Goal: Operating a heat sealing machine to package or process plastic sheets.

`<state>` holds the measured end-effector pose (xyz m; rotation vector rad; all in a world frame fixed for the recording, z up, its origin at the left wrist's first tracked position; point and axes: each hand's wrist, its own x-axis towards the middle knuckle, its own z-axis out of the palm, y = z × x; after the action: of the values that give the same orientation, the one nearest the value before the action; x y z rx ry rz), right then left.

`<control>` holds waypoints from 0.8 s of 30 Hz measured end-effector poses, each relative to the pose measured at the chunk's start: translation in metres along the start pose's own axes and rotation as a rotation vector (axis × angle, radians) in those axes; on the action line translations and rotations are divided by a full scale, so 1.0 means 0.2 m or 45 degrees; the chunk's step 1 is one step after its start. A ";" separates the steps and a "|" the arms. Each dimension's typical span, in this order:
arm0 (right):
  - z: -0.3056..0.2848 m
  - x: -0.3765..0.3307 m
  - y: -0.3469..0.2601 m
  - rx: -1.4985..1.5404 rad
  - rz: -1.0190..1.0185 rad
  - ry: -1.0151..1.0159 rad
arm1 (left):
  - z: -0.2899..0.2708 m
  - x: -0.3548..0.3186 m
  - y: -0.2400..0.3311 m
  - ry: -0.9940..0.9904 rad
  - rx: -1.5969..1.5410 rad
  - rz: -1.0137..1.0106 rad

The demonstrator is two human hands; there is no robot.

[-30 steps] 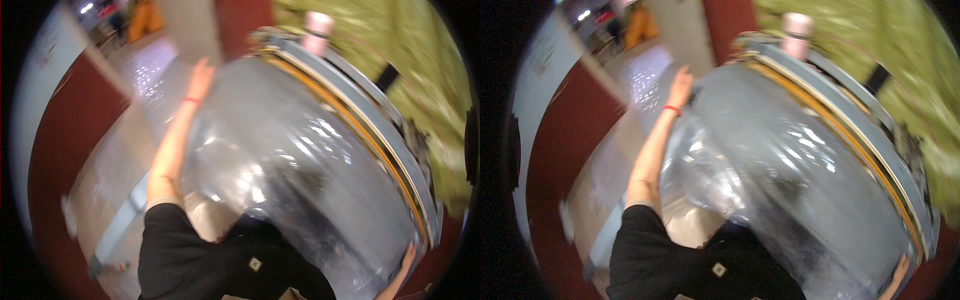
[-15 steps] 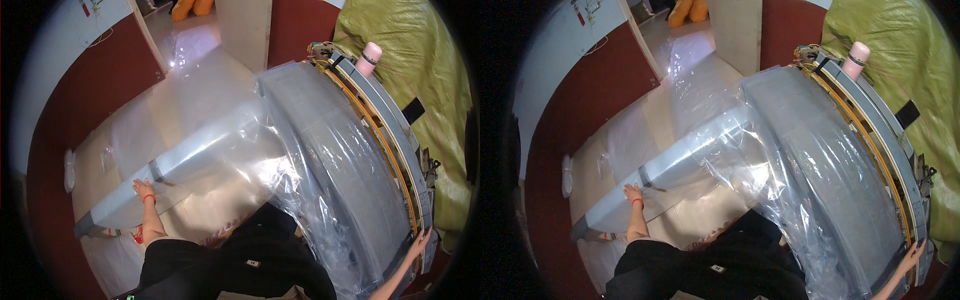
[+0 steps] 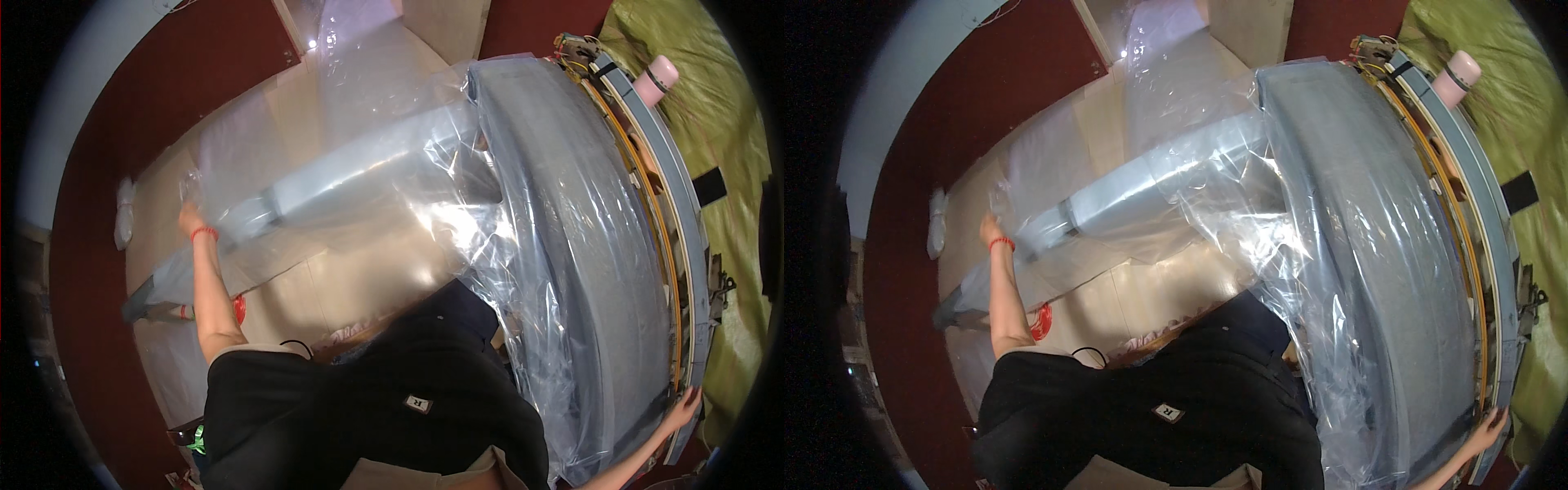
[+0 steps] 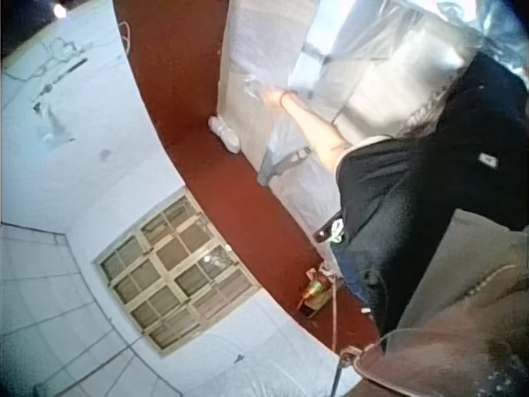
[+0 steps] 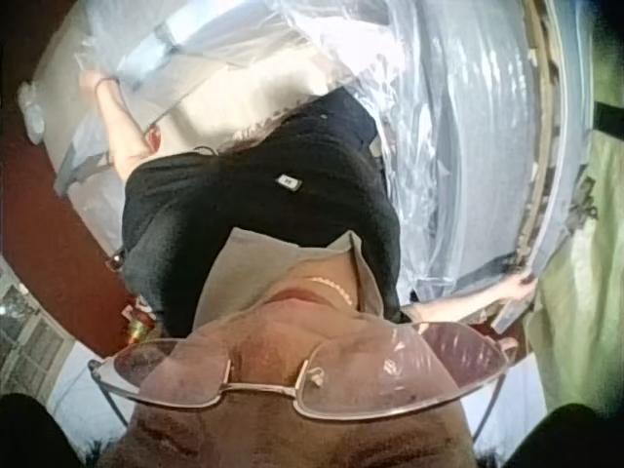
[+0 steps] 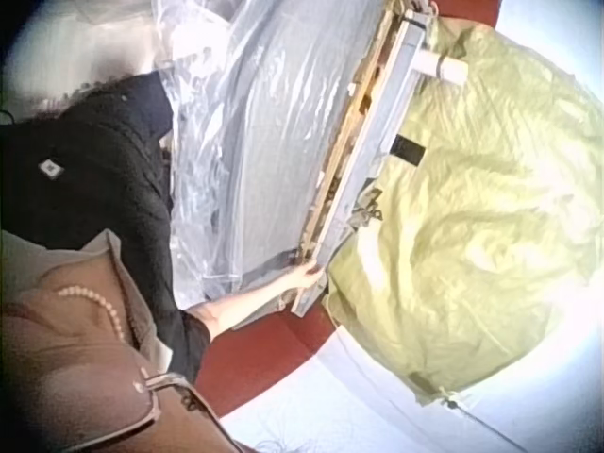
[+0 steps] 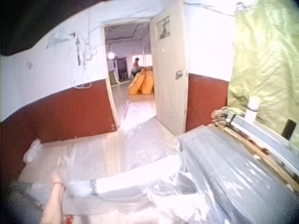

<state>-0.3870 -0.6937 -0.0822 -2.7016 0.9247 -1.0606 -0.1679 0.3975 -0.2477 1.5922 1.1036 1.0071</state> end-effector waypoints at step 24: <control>0.06 -0.63 -1.41 1.534 -0.601 -1.362 | 1.37 -1.93 2.51 -1.024 -0.792 1.391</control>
<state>-0.3096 -0.3938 -0.0813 -1.8606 -0.4480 0.0371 0.0906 -0.1207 0.1248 1.7488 -0.6744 1.0232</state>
